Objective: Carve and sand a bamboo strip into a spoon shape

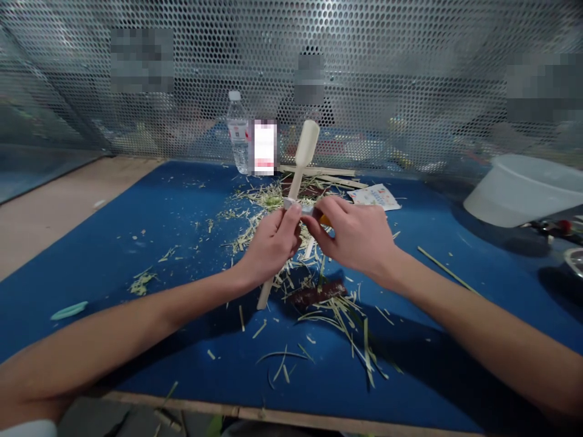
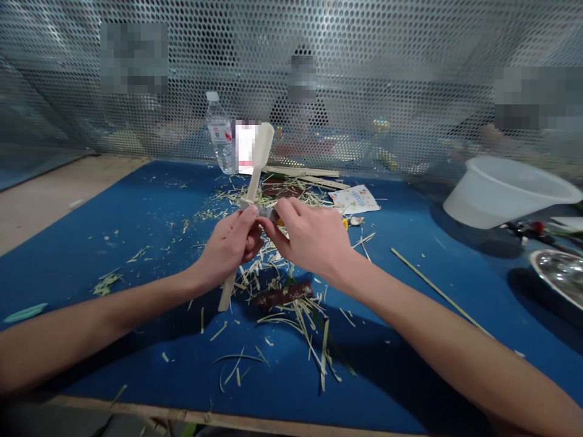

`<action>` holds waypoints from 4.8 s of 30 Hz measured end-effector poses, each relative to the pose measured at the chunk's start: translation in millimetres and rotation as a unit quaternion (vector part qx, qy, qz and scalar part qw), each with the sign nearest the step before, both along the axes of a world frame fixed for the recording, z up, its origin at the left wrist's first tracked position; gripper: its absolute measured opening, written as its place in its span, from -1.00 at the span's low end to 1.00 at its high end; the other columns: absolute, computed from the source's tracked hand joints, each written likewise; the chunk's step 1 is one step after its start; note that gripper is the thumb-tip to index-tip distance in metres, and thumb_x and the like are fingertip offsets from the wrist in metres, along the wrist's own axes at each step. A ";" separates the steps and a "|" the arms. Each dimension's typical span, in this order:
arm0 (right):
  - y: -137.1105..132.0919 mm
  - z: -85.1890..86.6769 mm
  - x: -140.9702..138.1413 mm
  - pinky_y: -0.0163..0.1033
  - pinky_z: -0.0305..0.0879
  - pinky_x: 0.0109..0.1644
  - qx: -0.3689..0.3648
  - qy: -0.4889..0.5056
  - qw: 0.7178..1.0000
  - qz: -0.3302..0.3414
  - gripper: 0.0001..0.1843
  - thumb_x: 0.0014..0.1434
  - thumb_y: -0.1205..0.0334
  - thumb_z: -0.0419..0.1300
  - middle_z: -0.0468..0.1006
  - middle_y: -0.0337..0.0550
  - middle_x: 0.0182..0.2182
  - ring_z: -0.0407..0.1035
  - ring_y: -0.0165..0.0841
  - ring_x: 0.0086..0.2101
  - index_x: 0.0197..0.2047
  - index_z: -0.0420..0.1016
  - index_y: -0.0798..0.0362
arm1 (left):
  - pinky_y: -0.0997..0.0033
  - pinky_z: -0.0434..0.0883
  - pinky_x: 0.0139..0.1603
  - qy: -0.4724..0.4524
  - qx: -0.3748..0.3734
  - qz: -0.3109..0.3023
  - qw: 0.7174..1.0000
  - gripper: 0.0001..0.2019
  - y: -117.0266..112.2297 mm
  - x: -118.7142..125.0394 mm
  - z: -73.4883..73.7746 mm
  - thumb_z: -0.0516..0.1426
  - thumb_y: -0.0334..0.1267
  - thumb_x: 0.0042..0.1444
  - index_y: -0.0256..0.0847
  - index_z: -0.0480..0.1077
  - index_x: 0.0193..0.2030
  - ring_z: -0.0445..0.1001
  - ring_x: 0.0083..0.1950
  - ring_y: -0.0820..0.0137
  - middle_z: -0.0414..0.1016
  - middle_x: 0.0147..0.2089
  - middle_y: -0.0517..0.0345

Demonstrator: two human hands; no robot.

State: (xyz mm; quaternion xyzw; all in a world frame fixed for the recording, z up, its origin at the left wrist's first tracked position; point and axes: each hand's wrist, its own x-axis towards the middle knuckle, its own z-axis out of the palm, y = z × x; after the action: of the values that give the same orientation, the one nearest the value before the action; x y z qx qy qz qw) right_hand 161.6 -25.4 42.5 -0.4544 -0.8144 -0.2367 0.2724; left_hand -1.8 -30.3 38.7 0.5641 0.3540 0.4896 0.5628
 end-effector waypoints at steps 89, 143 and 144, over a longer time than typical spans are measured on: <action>-6.0 -0.6 1.1 -0.24 -0.19 -0.47 0.044 -0.024 0.998 -0.025 -0.66 0.39 0.03 0.00 0.53 -0.22 -0.47 0.28 -0.44 -0.54 -0.28 0.44 0.06 | 0.53 0.00 -0.72 -0.017 -0.009 -0.001 1.000 -0.65 3.6 2.6 -5.1 0.04 -0.09 0.36 -0.12 0.14 -0.45 0.00 -0.74 0.63 0.00 -0.70 0.47; 2.7 -0.1 6.8 -0.23 -0.18 -0.45 -0.064 0.057 0.996 -0.022 -0.57 0.35 -0.16 -0.01 0.55 -0.14 -0.39 0.20 -0.41 -0.54 -0.19 0.39 0.05 | 0.49 0.02 -0.66 0.035 0.011 0.056 0.998 -0.59 10.0 -1.5 -8.4 0.17 0.05 0.23 -0.11 0.11 -0.45 0.05 -0.66 0.61 0.04 -0.64 0.42; 5.7 -1.8 9.5 -0.23 -0.16 -0.44 -0.071 0.071 0.995 -0.009 -0.59 0.32 -0.15 0.03 0.56 -0.13 -0.36 0.22 -0.39 -0.53 -0.13 0.38 0.05 | 0.49 0.01 -0.66 0.024 0.002 0.044 0.999 -0.58 10.2 -2.6 -7.5 0.18 0.05 0.22 -0.10 0.10 -0.45 0.04 -0.66 0.61 0.03 -0.64 0.43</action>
State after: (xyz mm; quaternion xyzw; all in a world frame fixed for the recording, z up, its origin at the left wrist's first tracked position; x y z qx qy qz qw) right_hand 171.1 -19.7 40.7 -0.4953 -0.8036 -0.1479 0.2951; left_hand -4.5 -20.0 31.2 0.5604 0.3909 0.5011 0.5311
